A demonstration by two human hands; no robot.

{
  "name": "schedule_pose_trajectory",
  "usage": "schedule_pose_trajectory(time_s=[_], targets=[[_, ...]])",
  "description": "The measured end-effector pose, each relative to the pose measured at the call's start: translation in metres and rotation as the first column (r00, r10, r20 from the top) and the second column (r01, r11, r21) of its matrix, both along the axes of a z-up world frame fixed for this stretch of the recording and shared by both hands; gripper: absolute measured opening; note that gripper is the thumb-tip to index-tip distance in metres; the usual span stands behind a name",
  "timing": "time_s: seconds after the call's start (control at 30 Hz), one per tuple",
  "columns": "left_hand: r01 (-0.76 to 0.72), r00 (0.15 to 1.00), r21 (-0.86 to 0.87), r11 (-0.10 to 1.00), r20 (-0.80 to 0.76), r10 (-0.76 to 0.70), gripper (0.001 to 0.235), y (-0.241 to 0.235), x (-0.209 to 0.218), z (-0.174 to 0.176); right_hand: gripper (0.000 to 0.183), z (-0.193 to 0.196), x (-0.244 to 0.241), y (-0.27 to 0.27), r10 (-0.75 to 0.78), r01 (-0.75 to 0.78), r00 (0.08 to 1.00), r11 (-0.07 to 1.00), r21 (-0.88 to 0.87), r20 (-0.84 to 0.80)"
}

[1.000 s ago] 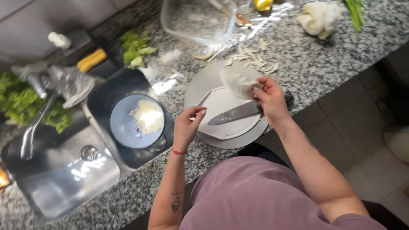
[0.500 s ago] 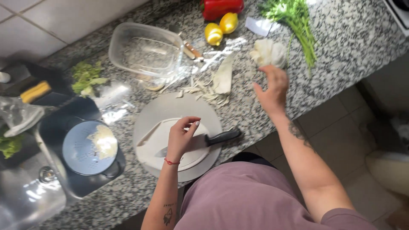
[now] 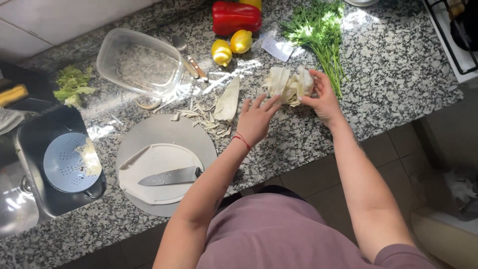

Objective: The person chops cabbage leaves into thin strips using a knife on a white cutting board. They periodically gather the chopped cabbage and transfer it into a metal colander placed in the sink. The person repeats this process with multiple cabbage leaves.

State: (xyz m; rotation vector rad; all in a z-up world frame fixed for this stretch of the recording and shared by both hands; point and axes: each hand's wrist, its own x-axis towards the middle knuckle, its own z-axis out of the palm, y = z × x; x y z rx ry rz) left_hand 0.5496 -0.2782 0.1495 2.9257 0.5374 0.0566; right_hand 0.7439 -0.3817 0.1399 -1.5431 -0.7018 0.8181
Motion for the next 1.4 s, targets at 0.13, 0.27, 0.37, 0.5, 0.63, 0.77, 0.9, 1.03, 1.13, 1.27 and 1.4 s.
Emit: schedule_pose_trajectory(time_s=[0.13,0.27,0.37,0.5,0.63,0.77,0.9,1.03,1.13,1.27,1.4], targets=[[-0.046,0.996,-0.102,0.994,0.066,0.053,0.036,0.006,0.014,-0.025,0.073,-0.019,0.017,-0.018,-0.058,0.089,0.937,0.993,0.073,-0.345],[-0.222,0.875,-0.248,0.943,0.375,0.305,0.032,0.007,0.044,-0.033,0.067,-0.01,0.014,-0.019,-0.056,0.121,0.882,0.987,0.109,-0.468],[-0.314,0.785,-0.456,0.833,0.368,0.497,0.061,0.007,0.059,-0.019,0.071,-0.011,0.012,-0.018,-0.061,0.148,0.835,0.982,0.117,-0.547],[-0.315,0.75,-0.691,0.65,0.239,0.617,0.052,0.019,0.057,0.005,0.07,-0.016,0.013,-0.02,-0.07,0.118,0.864,0.991,0.066,-0.499],[-0.408,0.681,-0.683,0.606,0.214,0.7,0.039,0.052,0.049,-0.034,0.063,-0.068,0.037,-0.027,-0.123,0.179,0.852,0.982,0.062,-0.509],[-0.46,0.678,-0.664,0.589,0.166,0.716,0.04,0.049,0.037,-0.02,0.049,-0.067,0.036,-0.031,-0.173,0.215,0.869,0.976,0.038,-0.463],[-0.403,0.67,-0.857,0.321,-0.037,0.742,0.071,0.045,0.042,-0.014,0.043,-0.049,0.033,-0.036,-0.226,0.276,0.857,0.96,0.042,-0.462],[-0.338,0.461,-0.93,-0.146,-0.298,0.836,0.07,0.058,0.056,-0.043,0.041,-0.016,0.022,-0.033,-0.264,0.326,0.826,0.945,0.039,-0.499],[0.035,0.368,-0.869,-0.494,-0.448,0.815,0.057,0.057,0.075,-0.073,0.033,-0.021,0.025,-0.036,-0.21,0.329,0.796,0.938,0.114,-0.568],[0.113,0.555,-0.809,-0.577,-0.43,0.712,0.058,0.057,0.06,-0.072,0.029,0.003,0.017,-0.035,-0.197,0.342,0.8,0.926,0.162,-0.566],[0.339,0.684,-0.838,-0.428,-0.093,0.724,0.047,0.041,0.025,-0.029,0.026,0.03,0.005,-0.025,-0.124,0.278,0.799,0.944,0.179,-0.588]])
